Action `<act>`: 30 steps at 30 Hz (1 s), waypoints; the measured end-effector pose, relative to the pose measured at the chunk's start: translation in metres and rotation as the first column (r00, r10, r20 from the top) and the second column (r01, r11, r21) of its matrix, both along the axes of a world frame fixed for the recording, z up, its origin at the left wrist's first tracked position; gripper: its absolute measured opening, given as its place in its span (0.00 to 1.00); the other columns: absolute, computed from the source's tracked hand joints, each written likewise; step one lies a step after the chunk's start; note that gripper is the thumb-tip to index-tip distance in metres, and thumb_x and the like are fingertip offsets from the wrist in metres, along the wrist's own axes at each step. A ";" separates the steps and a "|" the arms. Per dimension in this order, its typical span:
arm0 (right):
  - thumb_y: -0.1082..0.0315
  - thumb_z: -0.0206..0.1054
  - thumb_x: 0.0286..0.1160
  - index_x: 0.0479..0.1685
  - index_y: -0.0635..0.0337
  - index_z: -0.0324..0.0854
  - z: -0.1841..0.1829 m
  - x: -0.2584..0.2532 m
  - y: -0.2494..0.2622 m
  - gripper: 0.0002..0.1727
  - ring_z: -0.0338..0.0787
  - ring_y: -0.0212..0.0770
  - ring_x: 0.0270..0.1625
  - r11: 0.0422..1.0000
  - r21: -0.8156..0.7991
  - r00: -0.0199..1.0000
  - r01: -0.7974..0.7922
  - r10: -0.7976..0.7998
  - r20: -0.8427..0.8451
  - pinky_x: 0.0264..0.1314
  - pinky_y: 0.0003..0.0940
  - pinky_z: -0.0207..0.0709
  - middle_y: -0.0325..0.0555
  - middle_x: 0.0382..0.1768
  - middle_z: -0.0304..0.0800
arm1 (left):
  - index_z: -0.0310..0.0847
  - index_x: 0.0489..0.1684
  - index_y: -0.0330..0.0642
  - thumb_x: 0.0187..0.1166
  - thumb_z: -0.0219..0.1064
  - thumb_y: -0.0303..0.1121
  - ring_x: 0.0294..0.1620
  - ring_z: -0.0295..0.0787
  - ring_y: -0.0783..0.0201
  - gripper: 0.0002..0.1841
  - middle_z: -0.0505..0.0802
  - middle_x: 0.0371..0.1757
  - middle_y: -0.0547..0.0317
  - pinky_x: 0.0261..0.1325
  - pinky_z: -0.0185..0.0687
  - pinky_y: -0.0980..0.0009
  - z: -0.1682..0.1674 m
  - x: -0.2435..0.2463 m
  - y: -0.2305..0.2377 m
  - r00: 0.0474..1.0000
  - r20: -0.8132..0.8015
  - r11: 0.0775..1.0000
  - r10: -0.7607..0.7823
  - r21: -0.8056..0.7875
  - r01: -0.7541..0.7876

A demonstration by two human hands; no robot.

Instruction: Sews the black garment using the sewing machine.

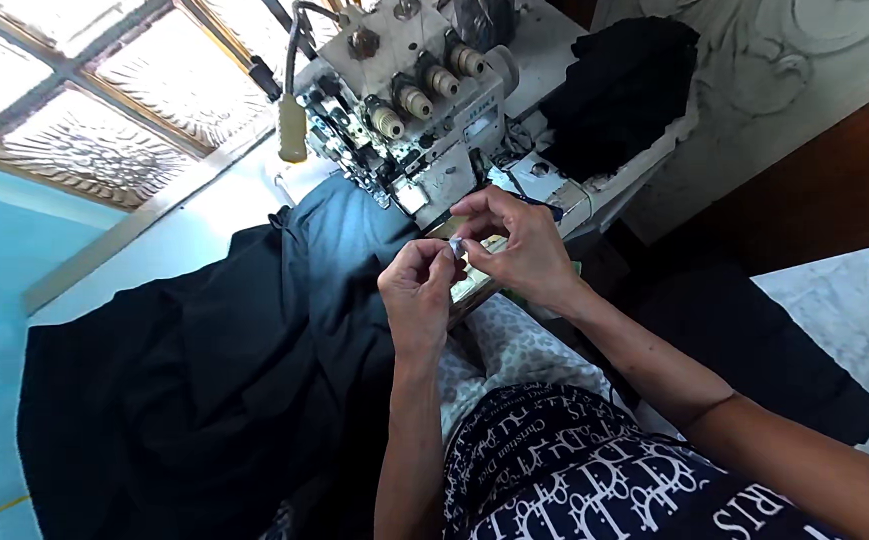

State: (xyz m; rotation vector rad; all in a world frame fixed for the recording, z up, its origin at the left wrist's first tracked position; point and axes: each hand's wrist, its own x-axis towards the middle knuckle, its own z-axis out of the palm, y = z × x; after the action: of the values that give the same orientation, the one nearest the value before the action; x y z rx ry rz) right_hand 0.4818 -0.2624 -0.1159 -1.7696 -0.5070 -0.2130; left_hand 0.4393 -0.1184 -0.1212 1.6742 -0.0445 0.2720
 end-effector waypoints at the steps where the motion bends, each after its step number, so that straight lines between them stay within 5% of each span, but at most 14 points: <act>1: 0.79 0.71 0.66 0.58 0.68 0.83 0.000 0.000 -0.001 0.18 0.95 0.30 0.41 1.000 0.008 1.000 -0.005 0.005 -0.005 0.51 0.26 0.88 0.44 0.39 0.96 | 0.84 0.43 0.42 0.83 0.62 0.23 0.32 0.90 0.77 0.06 0.91 0.35 0.70 0.39 0.90 0.78 -0.001 0.000 0.000 1.000 0.006 1.000 -0.002 0.006 0.002; 10: 0.83 0.69 0.71 0.58 0.70 0.80 -0.001 0.007 -0.010 0.16 0.91 0.27 0.36 0.938 0.330 0.908 -0.105 0.226 -0.352 0.44 0.22 0.86 0.43 0.37 0.93 | 0.84 0.40 0.45 0.82 0.58 0.22 0.31 0.91 0.74 0.09 0.92 0.33 0.69 0.39 0.90 0.77 -0.002 0.002 -0.001 0.998 0.013 0.989 -0.058 -0.134 0.059; 21: 0.83 0.70 0.69 0.59 0.67 0.75 -0.011 0.013 -0.018 0.19 0.88 0.26 0.34 0.939 0.343 0.915 -0.030 0.164 -0.369 0.41 0.22 0.83 0.42 0.36 0.91 | 0.82 0.39 0.47 0.82 0.57 0.21 0.29 0.90 0.74 0.10 0.90 0.30 0.71 0.40 0.91 0.74 -0.009 0.008 -0.015 0.998 -0.030 0.982 -0.053 -0.182 0.047; 26: 0.79 0.70 0.71 0.60 0.67 0.76 -0.015 0.027 -0.037 0.18 0.89 0.28 0.35 0.971 0.226 0.945 0.073 0.005 -0.327 0.43 0.26 0.84 0.43 0.37 0.91 | 0.83 0.38 0.47 0.83 0.56 0.22 0.29 0.91 0.73 0.10 0.91 0.30 0.71 0.41 0.92 0.73 -0.009 0.010 -0.019 0.997 -0.072 0.976 -0.037 -0.217 0.021; 30: 0.72 0.69 0.76 0.59 0.64 0.82 -0.022 0.056 -0.058 0.14 0.95 0.42 0.44 0.955 -0.175 0.953 0.241 -0.267 -0.143 0.51 0.44 0.87 0.48 0.42 0.95 | 0.85 0.38 0.46 0.83 0.57 0.21 0.31 0.91 0.72 0.11 0.91 0.31 0.69 0.43 0.92 0.72 -0.007 0.008 -0.016 0.998 -0.021 0.970 -0.058 -0.239 0.051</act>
State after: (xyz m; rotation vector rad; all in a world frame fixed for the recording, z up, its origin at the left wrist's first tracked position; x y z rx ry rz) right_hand 0.5375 -0.3204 -0.1382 -1.9858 -0.1773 -0.2079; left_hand 0.4476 -0.1345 -0.1284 1.4349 -0.0353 0.2042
